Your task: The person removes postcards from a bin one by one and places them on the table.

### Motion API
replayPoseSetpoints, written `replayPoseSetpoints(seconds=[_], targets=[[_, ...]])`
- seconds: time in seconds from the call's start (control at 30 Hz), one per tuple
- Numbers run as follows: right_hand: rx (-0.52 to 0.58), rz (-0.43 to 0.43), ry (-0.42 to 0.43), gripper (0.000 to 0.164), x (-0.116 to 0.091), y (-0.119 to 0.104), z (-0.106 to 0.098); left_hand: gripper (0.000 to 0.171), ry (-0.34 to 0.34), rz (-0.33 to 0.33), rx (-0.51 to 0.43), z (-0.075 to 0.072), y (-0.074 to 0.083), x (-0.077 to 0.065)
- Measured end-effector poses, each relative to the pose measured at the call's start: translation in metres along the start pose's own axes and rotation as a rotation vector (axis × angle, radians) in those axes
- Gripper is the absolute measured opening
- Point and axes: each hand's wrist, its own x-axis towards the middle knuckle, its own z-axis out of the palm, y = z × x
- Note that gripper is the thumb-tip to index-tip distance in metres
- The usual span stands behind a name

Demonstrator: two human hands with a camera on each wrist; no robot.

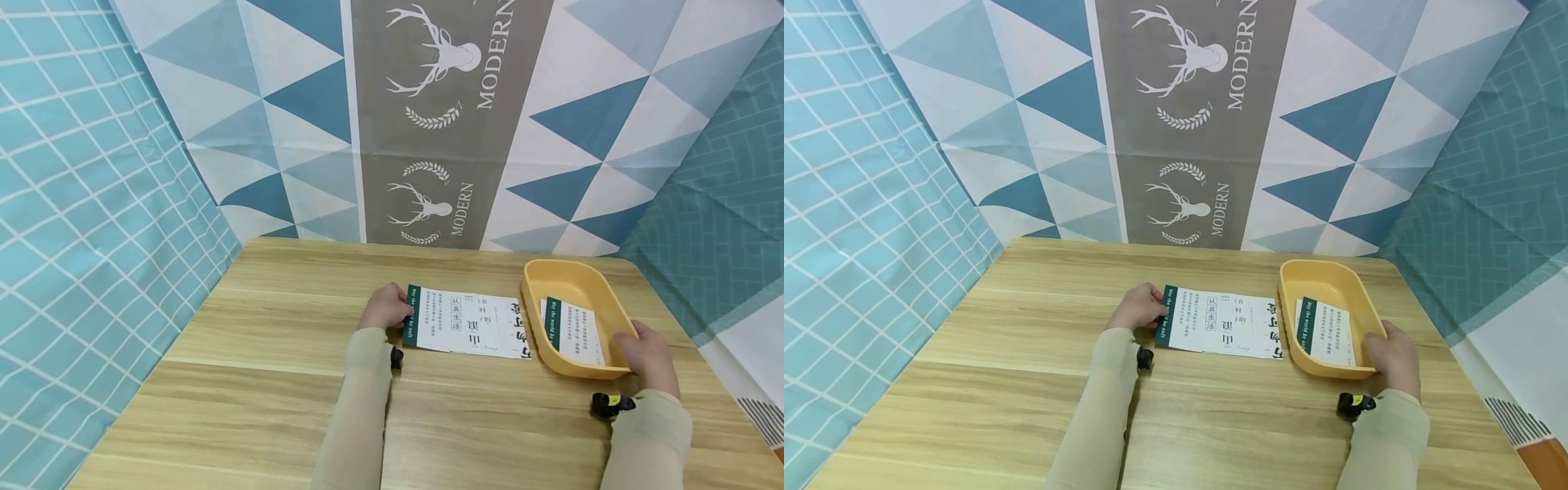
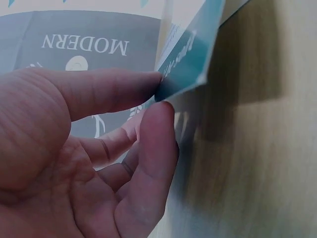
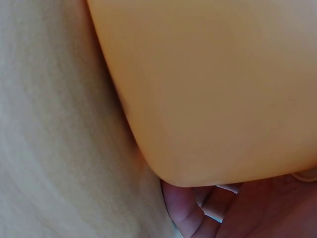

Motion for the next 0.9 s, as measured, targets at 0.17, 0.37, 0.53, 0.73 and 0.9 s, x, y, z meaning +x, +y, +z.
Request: replayPoseSetpoints(seconds=[0.17,0.37,0.53,0.73,0.9], targets=[[-0.018,0.000,-0.003,0.067,-0.0011,0.0010,0.0007,0.026,0.005,-0.010,0.020,0.0015,0.0005,-0.0014],[-0.014,0.001,-0.002,0.068,-0.0002,0.0009,0.0002,0.026,0.019,-0.005,0.041,0.0026,0.0017,-0.0036],[-0.024,-0.008,0.008,0.067,0.0002,0.0010,0.0001,0.026,0.027,-0.008,0.064,0.0030,0.0021,-0.0039],[-0.017,-0.003,0.004,0.067,0.0001,0.0012,0.0002,0.024,0.032,-0.021,0.101,0.0042,0.0016,-0.0028],[-0.015,-0.003,-0.002,0.068,0.0004,0.0012,-0.0002,0.023,0.046,-0.024,0.129,0.0055,0.0024,-0.0030]])
